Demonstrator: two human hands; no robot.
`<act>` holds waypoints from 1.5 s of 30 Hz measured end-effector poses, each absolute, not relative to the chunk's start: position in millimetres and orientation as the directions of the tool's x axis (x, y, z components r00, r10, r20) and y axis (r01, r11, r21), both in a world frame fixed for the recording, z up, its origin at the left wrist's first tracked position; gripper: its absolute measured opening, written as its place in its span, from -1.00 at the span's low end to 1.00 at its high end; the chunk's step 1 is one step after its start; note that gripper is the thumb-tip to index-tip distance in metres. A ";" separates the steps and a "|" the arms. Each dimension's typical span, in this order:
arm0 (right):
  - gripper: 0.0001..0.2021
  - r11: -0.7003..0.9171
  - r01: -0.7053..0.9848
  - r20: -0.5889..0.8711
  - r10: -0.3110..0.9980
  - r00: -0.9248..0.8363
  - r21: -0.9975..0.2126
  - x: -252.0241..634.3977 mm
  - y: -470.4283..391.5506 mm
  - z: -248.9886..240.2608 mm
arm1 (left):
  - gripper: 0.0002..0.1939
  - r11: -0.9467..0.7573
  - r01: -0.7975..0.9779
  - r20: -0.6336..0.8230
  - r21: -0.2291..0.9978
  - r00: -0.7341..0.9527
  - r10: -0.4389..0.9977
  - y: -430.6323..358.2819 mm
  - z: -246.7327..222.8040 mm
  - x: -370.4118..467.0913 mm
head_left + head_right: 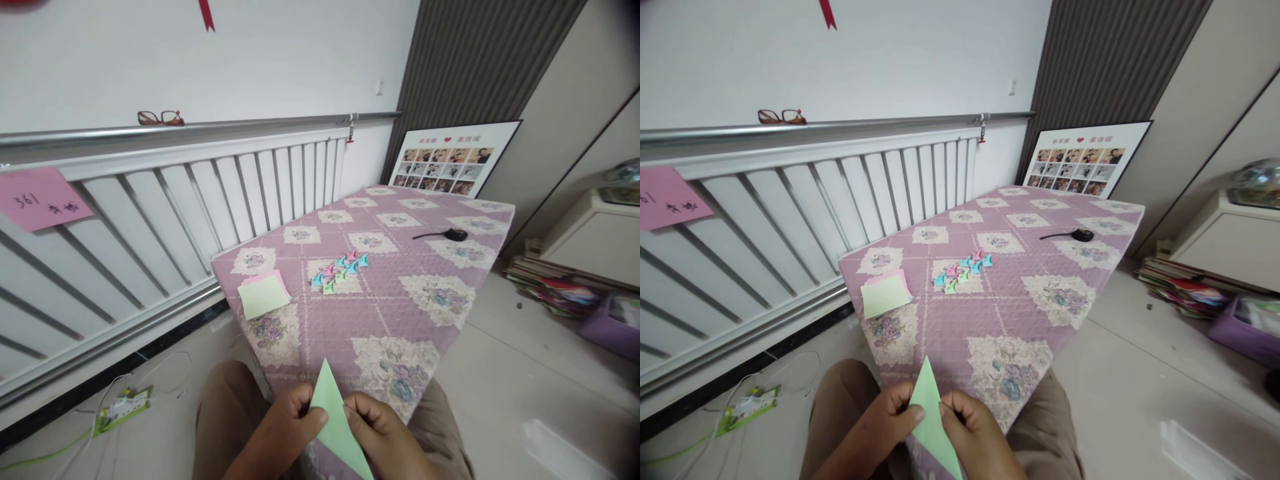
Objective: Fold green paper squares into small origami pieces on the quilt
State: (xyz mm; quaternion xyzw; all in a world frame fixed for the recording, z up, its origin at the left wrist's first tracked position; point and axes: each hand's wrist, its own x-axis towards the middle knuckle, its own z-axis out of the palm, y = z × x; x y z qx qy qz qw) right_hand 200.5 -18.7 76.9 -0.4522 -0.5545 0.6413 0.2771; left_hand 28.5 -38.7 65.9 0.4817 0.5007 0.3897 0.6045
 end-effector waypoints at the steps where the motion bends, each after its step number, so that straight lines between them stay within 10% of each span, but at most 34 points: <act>1: -0.60 -0.254 0.123 -0.282 0.853 -0.440 -0.959 200.7 -18.9 76.4 | -0.90 0.234 0.032 -0.236 0.972 0.188 0.953 -38.5 66.9 28.9; 16: -0.60 -0.227 0.106 -0.251 0.888 -0.387 -0.968 196.1 -14.8 66.6 | -0.91 0.201 0.211 -0.229 0.957 0.122 0.966 -39.0 70.3 32.9; 33: -0.57 -0.234 0.133 -0.263 0.925 -0.274 -0.963 194.9 -12.2 69.7 | -0.71 0.257 -0.047 -0.249 0.965 0.139 0.958 -39.5 57.7 20.0; 45: -0.70 0.178 0.427 0.069 0.963 -0.259 -0.887 187.8 -14.7 67.1 | -0.90 0.263 0.114 -0.272 0.958 0.078 0.959 -33.4 56.4 32.0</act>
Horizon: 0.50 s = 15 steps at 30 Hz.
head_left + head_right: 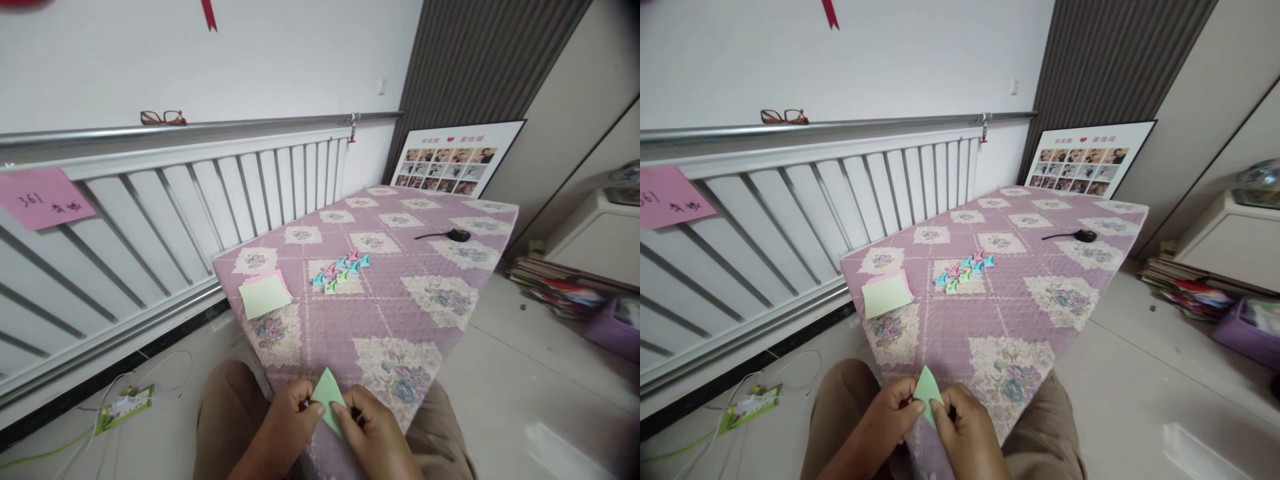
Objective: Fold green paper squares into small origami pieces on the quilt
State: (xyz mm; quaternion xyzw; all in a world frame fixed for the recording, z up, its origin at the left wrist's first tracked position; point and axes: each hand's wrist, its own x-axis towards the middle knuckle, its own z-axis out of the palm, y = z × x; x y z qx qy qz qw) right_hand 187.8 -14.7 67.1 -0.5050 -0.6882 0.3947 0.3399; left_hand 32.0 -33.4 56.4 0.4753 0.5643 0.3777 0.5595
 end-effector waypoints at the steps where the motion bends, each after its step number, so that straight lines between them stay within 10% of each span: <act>1: -0.71 0.201 0.436 0.086 0.959 -0.270 -0.877 187.3 -15.3 67.9 | -0.90 0.269 0.086 -0.277 0.959 0.090 0.957 -33.7 55.6 33.2; 15: -0.60 -0.161 -0.061 -0.090 0.783 -0.615 -0.985 200.7 -18.7 92.0 | -0.76 0.369 -0.407 -0.286 0.835 0.251 0.925 -39.6 60.8 28.3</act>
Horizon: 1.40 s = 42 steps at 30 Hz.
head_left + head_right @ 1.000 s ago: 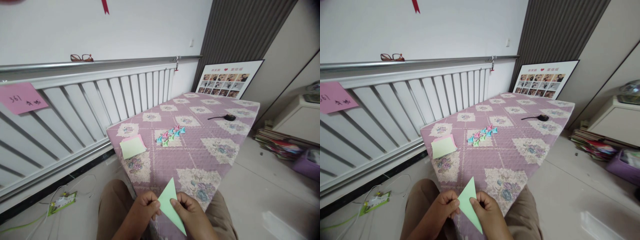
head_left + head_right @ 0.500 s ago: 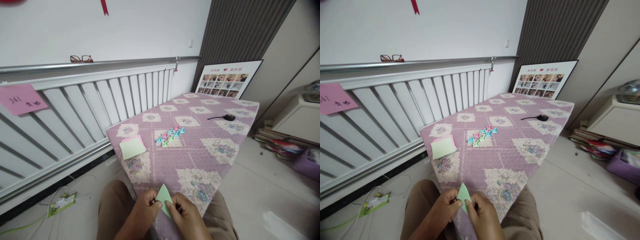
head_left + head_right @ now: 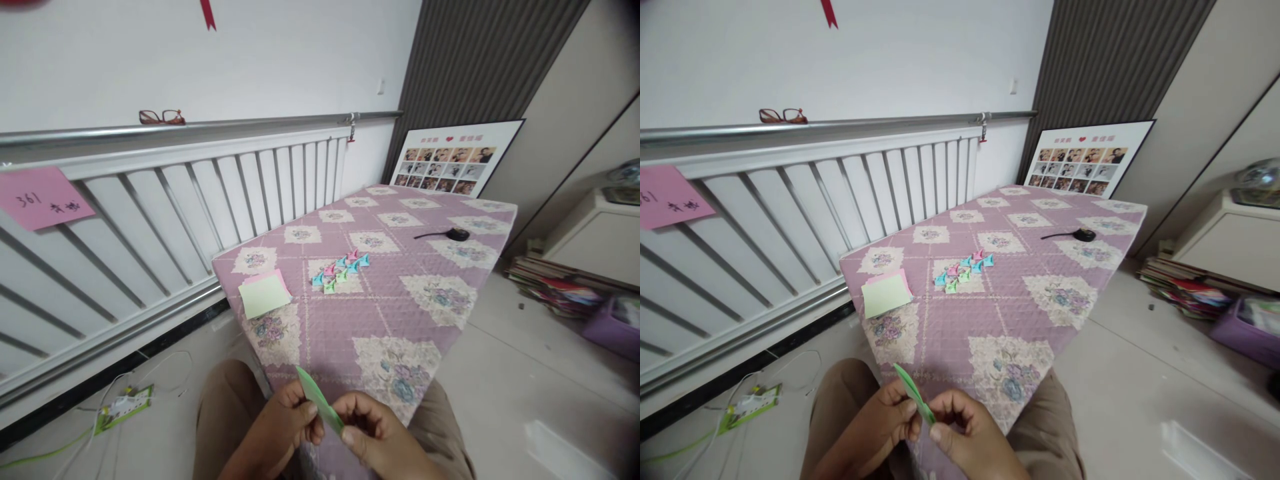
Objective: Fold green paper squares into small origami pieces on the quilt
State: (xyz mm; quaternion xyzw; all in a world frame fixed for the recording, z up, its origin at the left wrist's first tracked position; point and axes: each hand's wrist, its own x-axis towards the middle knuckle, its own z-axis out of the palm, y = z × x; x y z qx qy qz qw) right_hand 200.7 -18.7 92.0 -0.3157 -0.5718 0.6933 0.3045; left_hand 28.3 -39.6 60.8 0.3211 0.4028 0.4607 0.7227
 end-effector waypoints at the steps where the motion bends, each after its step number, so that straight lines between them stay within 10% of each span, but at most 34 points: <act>1: -0.60 -0.184 -0.075 -0.099 0.782 -0.616 -0.980 202.0 -18.9 91.5 | -0.77 0.365 -0.421 -0.280 0.830 0.251 0.927 -39.9 60.6 27.8; 27: -0.61 -0.325 0.007 -0.294 0.845 -0.448 -0.946 203.3 -20.2 76.6 | -0.84 0.294 -0.507 -0.170 0.810 0.278 0.946 -40.1 54.7 22.0; 42: -0.83 0.438 0.409 0.201 0.839 -0.505 -0.801 204.8 -26.4 97.4 | -0.78 0.249 -0.468 -0.131 0.848 0.270 0.954 -40.4 52.4 22.0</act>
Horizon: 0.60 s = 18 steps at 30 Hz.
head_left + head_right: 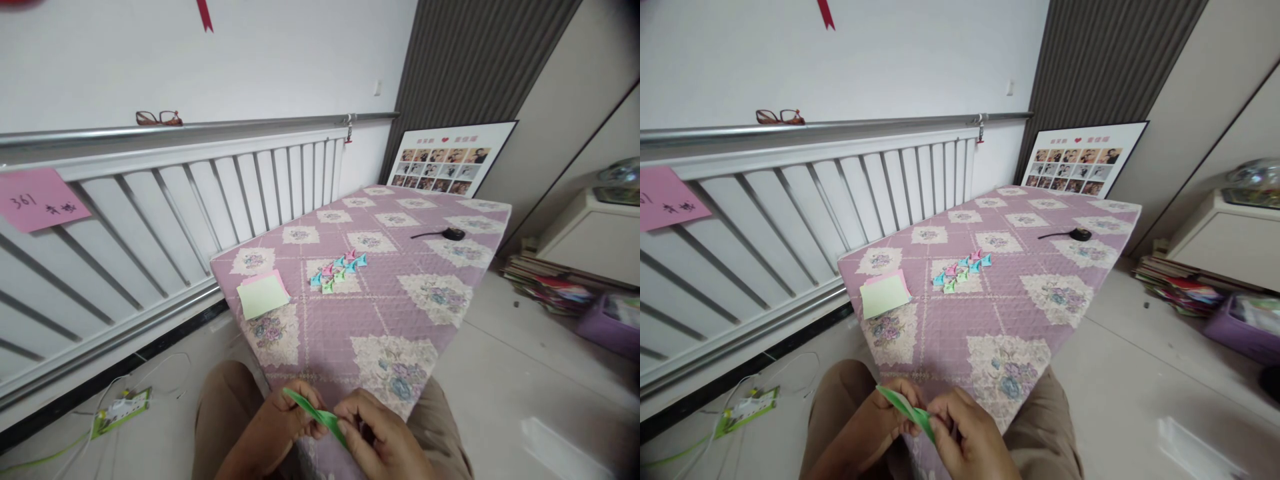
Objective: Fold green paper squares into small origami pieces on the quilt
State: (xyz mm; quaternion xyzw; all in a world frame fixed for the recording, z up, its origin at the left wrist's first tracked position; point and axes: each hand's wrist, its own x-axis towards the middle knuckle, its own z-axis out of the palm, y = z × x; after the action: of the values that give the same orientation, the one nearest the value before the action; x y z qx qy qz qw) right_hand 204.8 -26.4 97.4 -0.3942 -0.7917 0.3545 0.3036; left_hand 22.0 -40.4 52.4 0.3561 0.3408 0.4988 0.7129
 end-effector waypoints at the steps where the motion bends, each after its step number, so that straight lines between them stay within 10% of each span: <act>1: -0.85 0.489 0.401 0.241 0.815 -0.527 -0.775 204.4 -27.6 99.5 | -0.78 0.246 -0.481 -0.124 0.841 0.272 0.954 -40.7 53.0 21.7; 9: -0.82 0.659 0.322 0.360 0.682 -0.636 -0.680 202.8 -33.6 110.8 | -0.86 0.248 -0.530 -0.098 0.811 0.294 0.951 -43.3 59.5 19.6; 18: -0.85 0.504 0.285 0.207 0.713 -0.670 -0.815 204.2 -34.9 110.6 | -0.88 0.264 -0.525 -0.122 0.809 0.289 0.949 -43.3 57.5 16.9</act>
State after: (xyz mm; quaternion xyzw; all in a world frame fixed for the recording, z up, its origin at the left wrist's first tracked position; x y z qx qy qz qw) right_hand 204.2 -34.9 110.6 -0.3028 -0.8239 0.3951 0.2709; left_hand 16.9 -43.3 57.5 0.3359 0.3162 0.5053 0.7293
